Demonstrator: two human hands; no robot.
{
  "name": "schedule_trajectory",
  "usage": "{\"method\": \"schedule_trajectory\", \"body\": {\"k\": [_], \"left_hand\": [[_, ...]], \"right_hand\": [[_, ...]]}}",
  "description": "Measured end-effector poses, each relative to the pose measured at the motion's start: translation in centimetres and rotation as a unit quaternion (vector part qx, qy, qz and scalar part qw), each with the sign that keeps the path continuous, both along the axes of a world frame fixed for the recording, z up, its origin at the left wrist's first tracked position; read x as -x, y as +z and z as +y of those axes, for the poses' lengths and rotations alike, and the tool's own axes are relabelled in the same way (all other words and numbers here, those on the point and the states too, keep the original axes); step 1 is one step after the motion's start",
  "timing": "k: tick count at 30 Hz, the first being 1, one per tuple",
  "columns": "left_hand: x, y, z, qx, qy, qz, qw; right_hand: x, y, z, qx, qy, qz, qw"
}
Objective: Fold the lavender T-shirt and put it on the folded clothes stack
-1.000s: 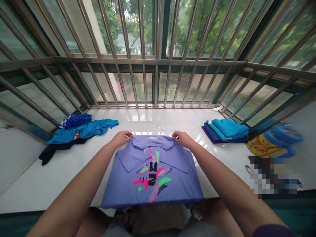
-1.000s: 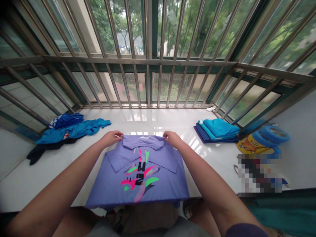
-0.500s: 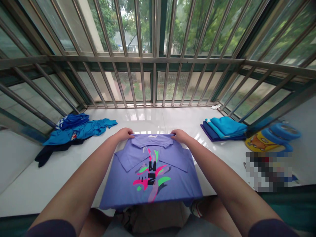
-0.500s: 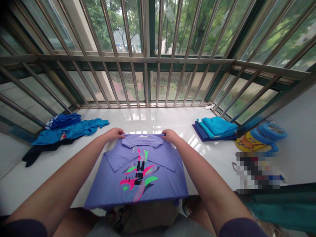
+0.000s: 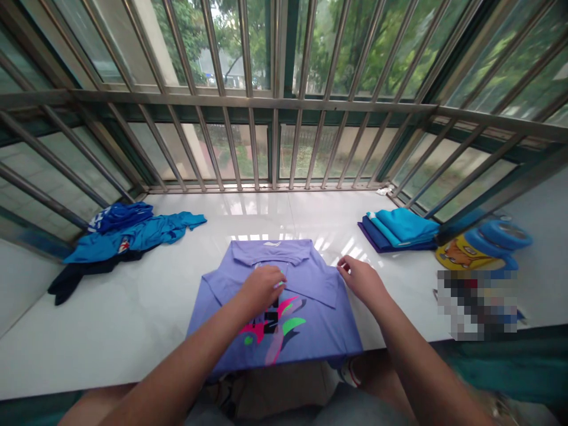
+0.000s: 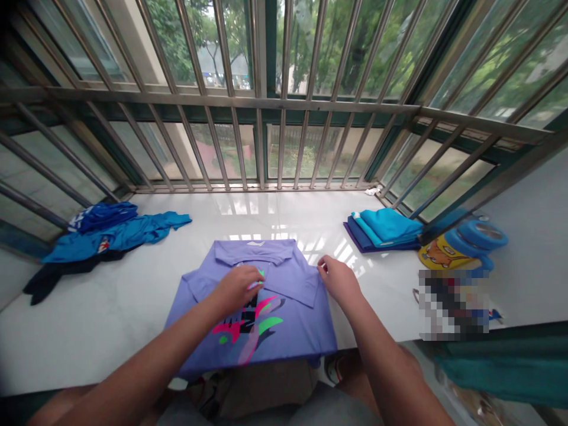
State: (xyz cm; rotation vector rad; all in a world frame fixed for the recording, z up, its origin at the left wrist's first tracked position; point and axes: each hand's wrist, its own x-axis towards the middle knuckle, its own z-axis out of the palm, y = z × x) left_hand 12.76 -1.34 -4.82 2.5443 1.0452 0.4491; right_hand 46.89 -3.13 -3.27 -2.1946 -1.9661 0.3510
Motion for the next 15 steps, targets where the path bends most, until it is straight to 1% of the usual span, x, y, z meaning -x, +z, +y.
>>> {"method": "schedule_trajectory", "body": {"k": [2,3,5,7,9,11,13,15], "left_hand": [[-5.2,-0.3,-3.1,-0.025,-0.052,0.032,0.998],[-7.5,-0.5,-4.2,-0.03,-0.065,0.032,0.997],[-11.2,-0.9,-5.4,-0.037,-0.065,0.034,0.997],[-13.3,-1.4,-5.5,-0.036,-0.056,0.037,0.997],[-14.2,-2.1,-5.0,-0.033,-0.052,0.044,0.997],[-14.2,-2.8,-4.3,-0.019,-0.043,0.037,0.998],[-13.7,-3.2,-3.7,0.029,-0.01,-0.02,0.999],[-13.1,-3.5,-3.4,0.102,0.046,-0.122,0.986]], "right_hand": [[-1.0,-1.6,-1.5,0.007,-0.039,0.007,0.999],[-1.4,-2.3,-1.8,0.005,-0.051,0.012,0.999],[-2.1,-3.4,-1.6,-0.008,-0.055,0.031,0.998],[-2.7,-4.1,-0.9,-0.022,-0.038,0.062,0.997],[-3.0,-4.5,-0.2,-0.025,-0.014,0.086,0.996],[-3.2,-4.7,0.2,-0.021,0.006,0.098,0.995],[-3.3,-5.0,0.3,-0.017,0.017,0.103,0.994],[-3.2,-5.2,0.4,-0.016,0.026,0.109,0.994]]}}
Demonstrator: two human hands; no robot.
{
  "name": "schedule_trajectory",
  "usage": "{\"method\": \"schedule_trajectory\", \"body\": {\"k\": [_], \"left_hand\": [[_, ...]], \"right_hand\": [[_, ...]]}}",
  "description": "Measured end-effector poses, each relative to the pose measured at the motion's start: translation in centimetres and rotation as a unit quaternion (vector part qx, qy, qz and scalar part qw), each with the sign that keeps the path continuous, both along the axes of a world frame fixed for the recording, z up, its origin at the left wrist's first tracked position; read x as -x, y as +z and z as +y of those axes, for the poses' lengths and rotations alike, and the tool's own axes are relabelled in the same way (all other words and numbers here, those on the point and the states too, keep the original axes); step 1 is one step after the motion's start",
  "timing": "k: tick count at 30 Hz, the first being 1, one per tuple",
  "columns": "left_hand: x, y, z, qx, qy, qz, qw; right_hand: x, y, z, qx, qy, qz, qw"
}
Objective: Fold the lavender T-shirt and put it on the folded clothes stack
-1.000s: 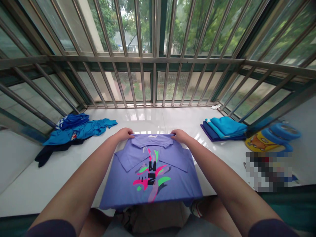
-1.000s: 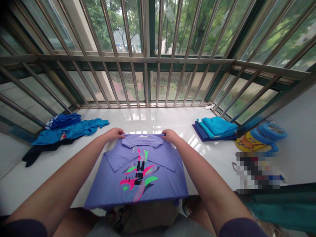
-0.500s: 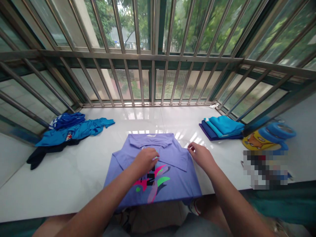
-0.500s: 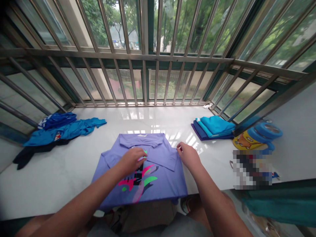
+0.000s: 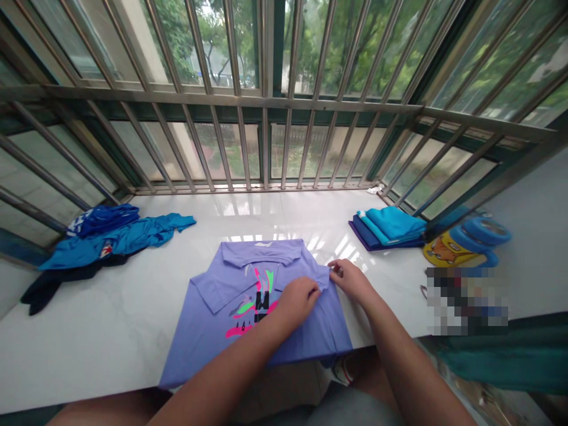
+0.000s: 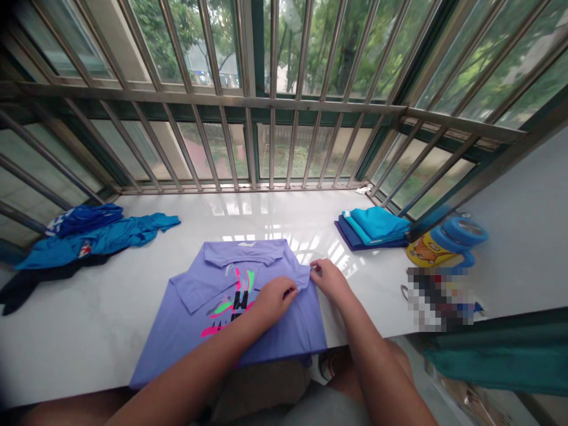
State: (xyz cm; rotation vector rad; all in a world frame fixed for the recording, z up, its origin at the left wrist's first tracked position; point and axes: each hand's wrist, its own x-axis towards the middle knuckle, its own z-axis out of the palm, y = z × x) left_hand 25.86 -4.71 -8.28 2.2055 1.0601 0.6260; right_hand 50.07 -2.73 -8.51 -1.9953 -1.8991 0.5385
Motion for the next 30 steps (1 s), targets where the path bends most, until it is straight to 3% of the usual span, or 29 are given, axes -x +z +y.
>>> {"method": "schedule_trajectory", "body": {"k": [5,10,15,18,22,27,30], "left_hand": [[1.2,-0.6,0.3,0.134,0.074,-0.184,0.971],[2.5,-1.5,0.4,0.175,0.087,-0.221,0.956],[3.1,-1.4,-0.5,0.079,0.0,-0.171,0.982],[2.6,-1.7,-1.4,-0.018,-0.053,-0.066,0.996],[1.9,-2.2,-2.4,-0.117,-0.079,0.083,0.986],[2.0,-2.1,-3.0,-0.149,-0.095,0.134,0.975],[2.2,-2.1,-3.2,-0.151,-0.102,0.14,0.973]], "right_hand": [[0.4,-0.3,0.4,-0.009,0.002,-0.012,1.0],[0.4,0.1,0.9,-0.015,0.017,-0.022,1.0],[-0.4,0.5,1.2,-0.012,0.052,-0.024,0.998],[-1.1,0.8,1.2,-0.02,0.108,-0.049,0.993],[-1.9,1.2,0.7,-0.025,0.16,-0.129,0.978],[-1.4,0.5,-1.3,-0.076,0.097,-0.246,0.961],[-0.2,-0.9,-3.0,-0.1,0.146,-0.256,0.95]]}}
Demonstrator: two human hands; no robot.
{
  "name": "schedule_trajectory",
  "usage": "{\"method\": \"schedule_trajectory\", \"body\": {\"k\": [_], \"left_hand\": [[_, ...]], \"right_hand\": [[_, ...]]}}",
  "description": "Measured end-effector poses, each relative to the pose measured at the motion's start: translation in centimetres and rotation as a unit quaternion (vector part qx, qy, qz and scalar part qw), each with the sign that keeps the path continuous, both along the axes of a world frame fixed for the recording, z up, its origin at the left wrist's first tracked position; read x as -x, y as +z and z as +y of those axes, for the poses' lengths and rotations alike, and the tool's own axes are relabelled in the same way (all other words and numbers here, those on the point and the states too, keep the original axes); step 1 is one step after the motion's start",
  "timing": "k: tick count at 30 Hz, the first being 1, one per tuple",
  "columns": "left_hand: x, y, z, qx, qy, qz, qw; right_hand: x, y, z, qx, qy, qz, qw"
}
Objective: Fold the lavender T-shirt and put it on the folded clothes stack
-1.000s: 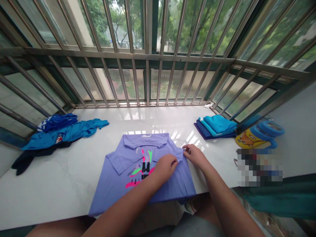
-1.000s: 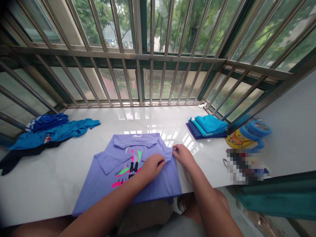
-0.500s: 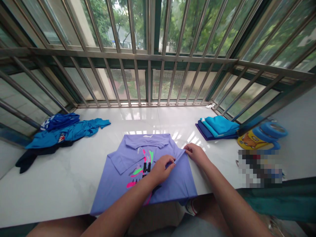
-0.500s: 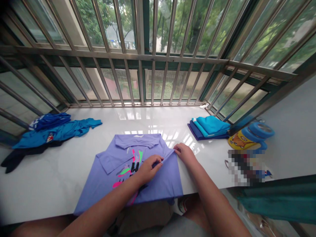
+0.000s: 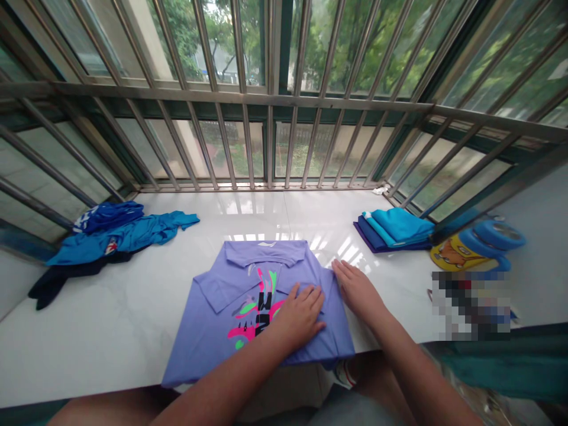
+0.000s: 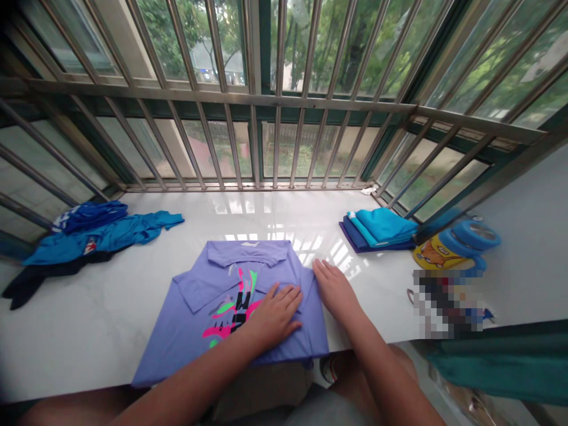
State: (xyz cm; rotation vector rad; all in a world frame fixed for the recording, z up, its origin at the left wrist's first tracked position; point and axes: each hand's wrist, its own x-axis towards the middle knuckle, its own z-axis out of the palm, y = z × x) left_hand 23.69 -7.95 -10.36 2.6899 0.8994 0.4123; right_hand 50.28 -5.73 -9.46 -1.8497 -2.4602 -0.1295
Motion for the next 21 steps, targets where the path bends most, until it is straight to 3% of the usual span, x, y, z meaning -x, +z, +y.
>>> {"method": "schedule_trajectory", "body": {"k": [2,5,8,11,14,16,21], "left_hand": [[0.1,-0.1,-0.3,0.011,0.002,0.014,1.0],[0.5,-0.1,-1.4,0.031,0.006,0.03,0.999],[2.2,0.4,-3.2,0.048,-0.014,0.02,0.999],[5.6,1.5,-5.1,0.09,-0.003,-0.016,0.996],[11.1,2.5,-5.9,0.134,0.123,-0.052,0.982],[15.5,2.8,-5.4,0.122,0.224,-0.068,0.964],[26.4,2.6,-1.4,0.026,0.399,-0.059,0.915]], "right_hand": [[0.6,-0.9,-0.8,0.026,0.021,-0.016,0.999],[0.6,-1.6,-1.1,0.054,-0.02,-0.037,0.998],[0.0,-1.3,-0.9,0.054,-0.066,-0.04,0.996],[0.3,-0.1,-1.0,0.025,-0.098,-0.029,0.994],[2.7,1.5,-2.0,-0.01,-0.087,0.002,0.996],[5.8,2.6,-3.1,-0.027,-0.046,0.045,0.998],[18.0,3.9,-5.8,0.003,0.122,0.146,0.982]]}}
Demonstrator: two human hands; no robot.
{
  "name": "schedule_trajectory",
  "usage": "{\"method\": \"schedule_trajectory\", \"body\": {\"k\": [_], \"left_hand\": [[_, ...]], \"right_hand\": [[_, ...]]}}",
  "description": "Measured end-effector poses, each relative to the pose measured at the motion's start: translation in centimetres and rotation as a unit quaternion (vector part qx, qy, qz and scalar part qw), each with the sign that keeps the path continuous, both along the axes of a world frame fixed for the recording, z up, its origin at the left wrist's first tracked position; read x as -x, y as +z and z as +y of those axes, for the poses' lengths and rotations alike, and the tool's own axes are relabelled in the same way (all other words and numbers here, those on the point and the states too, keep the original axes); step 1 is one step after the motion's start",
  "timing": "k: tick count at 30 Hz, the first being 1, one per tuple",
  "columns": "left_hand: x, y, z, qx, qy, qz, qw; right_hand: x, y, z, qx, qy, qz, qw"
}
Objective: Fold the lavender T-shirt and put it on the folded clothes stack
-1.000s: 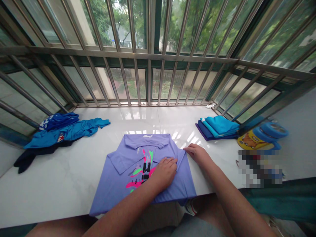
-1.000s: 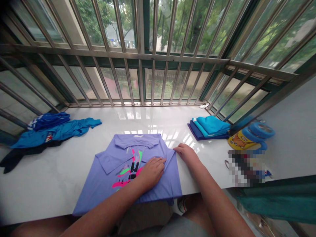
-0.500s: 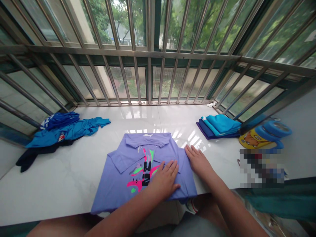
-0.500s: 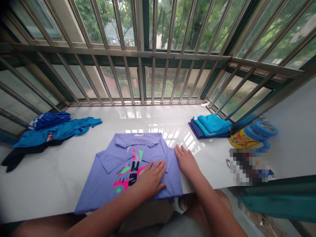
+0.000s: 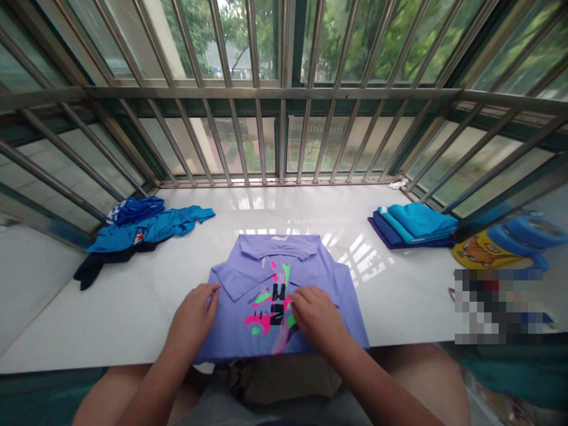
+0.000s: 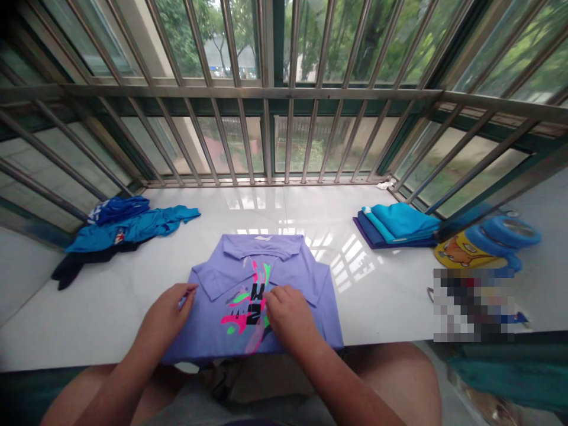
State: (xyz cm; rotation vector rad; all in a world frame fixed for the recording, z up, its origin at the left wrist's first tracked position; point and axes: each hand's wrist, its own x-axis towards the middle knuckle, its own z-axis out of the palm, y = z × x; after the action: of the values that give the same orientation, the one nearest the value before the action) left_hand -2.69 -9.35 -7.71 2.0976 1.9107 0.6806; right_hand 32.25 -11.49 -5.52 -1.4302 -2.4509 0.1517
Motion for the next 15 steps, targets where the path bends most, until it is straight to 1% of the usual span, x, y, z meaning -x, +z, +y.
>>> {"method": "schedule_trajectory", "body": {"k": [1,3,5,7,8,10,12,15], "left_hand": [[1.6,-0.1,1.1,-0.006,0.017,0.01,1.0],[4.0,-0.4,3.4,-0.006,0.017,0.014,1.0],[5.3,-0.7,5.6,0.007,-0.01,-0.002,1.0],[5.9,-1.0,7.3,0.027,-0.031,-0.022,0.999],[5.9,-1.0,7.9,0.035,-0.033,-0.03,0.998],[5.9,-1.1,8.8,0.048,-0.031,-0.04,0.998],[5.8,-1.0,9.1,0.055,-0.041,-0.046,0.997],[5.7,-1.1,9.2,0.055,-0.083,-0.058,0.993]], "right_hand": [[2.8,0.0,-0.2,0.006,0.033,0.003,0.999],[8.0,0.0,0.1,0.011,0.072,-0.002,0.997],[12.2,-0.2,1.0,0.019,0.076,-0.009,0.997],[15.1,-0.6,2.3,0.039,0.062,-0.022,0.997],[16.1,-0.9,2.9,0.051,0.056,-0.031,0.997],[16.9,-1.4,3.8,0.067,0.051,-0.047,0.995],[16.8,-1.8,4.2,0.066,0.052,-0.053,0.995],[15.8,-2.2,4.2,0.043,0.057,-0.045,0.996]]}}
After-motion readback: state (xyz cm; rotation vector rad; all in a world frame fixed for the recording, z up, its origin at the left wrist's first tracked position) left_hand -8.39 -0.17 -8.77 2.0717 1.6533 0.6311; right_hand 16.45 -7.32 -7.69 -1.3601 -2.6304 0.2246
